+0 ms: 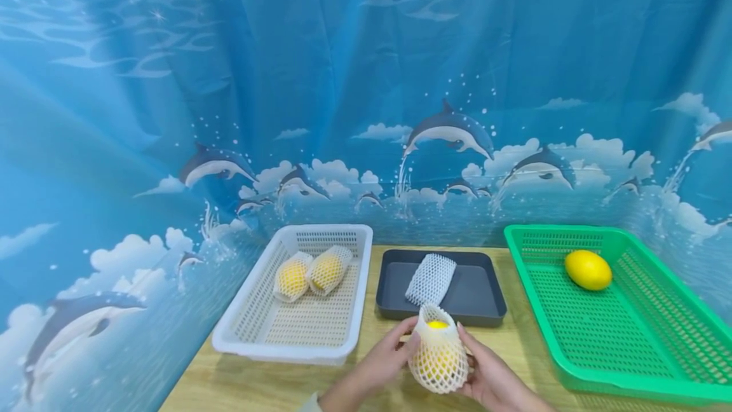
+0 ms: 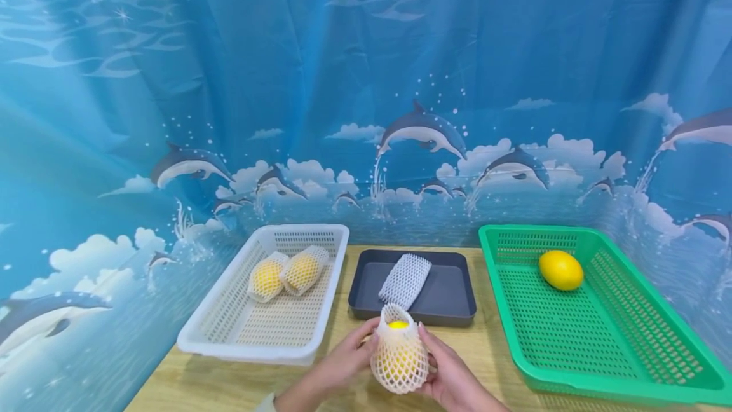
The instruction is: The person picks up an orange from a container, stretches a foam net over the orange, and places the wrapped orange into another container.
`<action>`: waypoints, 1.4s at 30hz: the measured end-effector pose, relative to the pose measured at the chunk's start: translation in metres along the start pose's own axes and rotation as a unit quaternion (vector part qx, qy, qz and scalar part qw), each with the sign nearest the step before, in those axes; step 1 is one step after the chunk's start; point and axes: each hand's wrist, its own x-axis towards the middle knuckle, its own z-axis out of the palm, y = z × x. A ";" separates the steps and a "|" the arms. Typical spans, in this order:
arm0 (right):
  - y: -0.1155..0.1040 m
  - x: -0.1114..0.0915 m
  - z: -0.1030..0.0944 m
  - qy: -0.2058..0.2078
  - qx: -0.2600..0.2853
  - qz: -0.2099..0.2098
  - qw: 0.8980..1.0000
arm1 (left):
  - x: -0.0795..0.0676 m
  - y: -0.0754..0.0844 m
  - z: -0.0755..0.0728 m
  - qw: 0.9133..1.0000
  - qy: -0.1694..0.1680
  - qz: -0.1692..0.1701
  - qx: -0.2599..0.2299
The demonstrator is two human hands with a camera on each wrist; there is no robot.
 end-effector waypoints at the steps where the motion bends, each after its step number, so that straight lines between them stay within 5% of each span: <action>1: 0.000 0.000 0.000 0.001 -0.001 0.000 1.000 | 0.000 -0.001 0.000 1.000 0.004 -0.003 -0.017; 11: 0.000 -0.001 0.001 -0.008 -0.001 -0.024 1.000 | 0.002 -0.007 0.005 0.990 0.033 -0.030 -0.135; 20: 0.001 -0.001 0.001 0.002 -0.022 -0.047 0.999 | -0.001 -0.016 0.003 0.970 -0.031 -0.067 -0.230; 28: 0.002 -0.001 -0.001 0.014 -0.044 -0.063 0.997 | 0.000 -0.016 -0.001 0.955 -0.043 -0.076 -0.282; 37: -0.001 0.001 0.000 0.039 -0.049 -0.025 0.998 | 0.001 -0.019 -0.003 0.941 -0.061 -0.107 -0.315; 42: -0.003 0.000 0.001 0.028 -0.035 -0.021 0.999 | 0.001 -0.018 -0.003 0.941 -0.062 -0.095 -0.320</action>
